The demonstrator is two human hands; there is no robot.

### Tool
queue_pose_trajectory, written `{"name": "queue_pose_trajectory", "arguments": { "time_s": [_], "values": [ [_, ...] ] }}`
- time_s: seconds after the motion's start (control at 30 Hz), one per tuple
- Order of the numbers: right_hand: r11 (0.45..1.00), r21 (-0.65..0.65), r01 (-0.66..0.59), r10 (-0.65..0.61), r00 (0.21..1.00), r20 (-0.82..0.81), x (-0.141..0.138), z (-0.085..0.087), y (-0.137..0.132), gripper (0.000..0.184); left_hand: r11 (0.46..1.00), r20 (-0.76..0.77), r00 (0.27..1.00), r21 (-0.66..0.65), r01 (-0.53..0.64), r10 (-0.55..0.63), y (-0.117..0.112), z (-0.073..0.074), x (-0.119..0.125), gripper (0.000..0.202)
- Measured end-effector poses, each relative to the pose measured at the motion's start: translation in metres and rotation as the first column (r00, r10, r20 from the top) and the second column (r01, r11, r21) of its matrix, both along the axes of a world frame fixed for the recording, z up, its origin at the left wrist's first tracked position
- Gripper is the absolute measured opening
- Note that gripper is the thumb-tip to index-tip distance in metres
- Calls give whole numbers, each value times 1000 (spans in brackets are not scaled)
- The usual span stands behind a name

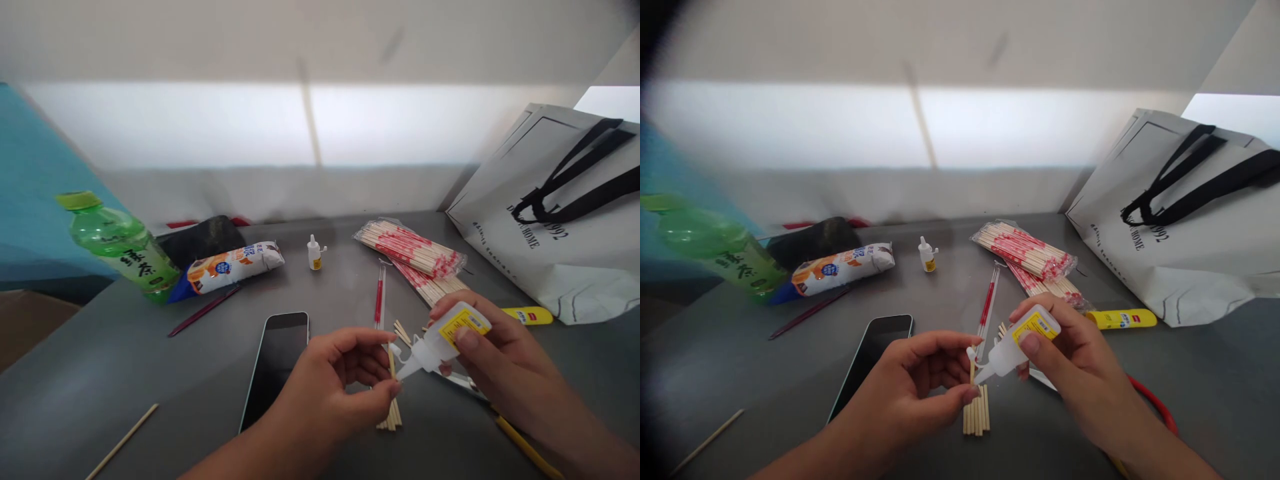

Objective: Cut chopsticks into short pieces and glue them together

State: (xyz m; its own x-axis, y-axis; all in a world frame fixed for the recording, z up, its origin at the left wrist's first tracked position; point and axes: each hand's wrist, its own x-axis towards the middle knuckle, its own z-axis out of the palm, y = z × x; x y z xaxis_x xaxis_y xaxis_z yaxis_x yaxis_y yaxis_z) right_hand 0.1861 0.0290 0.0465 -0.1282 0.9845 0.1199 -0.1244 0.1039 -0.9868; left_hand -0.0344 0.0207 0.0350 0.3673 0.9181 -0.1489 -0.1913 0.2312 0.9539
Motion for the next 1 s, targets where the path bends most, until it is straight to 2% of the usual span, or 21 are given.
{"name": "queue_pose_trajectory", "arguments": {
  "time_s": [0.2,0.47,0.6,1.0],
  "values": [
    [1000,28,-3,3,1000,-10,5,-6,3,18,1000,36,999,19,25,-26,0,-5,-1,39],
    [998,-8,-57,57,998,-20,4,-5,1,19,999,33,999,-16,32,-31,-1,-2,0,42],
    [1000,21,-17,18,1000,-13,4,-5,1,19,999,5,999,27,33,-33,-1,-2,-1,38],
    [996,-60,-73,71,997,-36,1,-2,-1,20,999,20,999,-13,38,-38,0,-2,-2,45]
  ]
}}
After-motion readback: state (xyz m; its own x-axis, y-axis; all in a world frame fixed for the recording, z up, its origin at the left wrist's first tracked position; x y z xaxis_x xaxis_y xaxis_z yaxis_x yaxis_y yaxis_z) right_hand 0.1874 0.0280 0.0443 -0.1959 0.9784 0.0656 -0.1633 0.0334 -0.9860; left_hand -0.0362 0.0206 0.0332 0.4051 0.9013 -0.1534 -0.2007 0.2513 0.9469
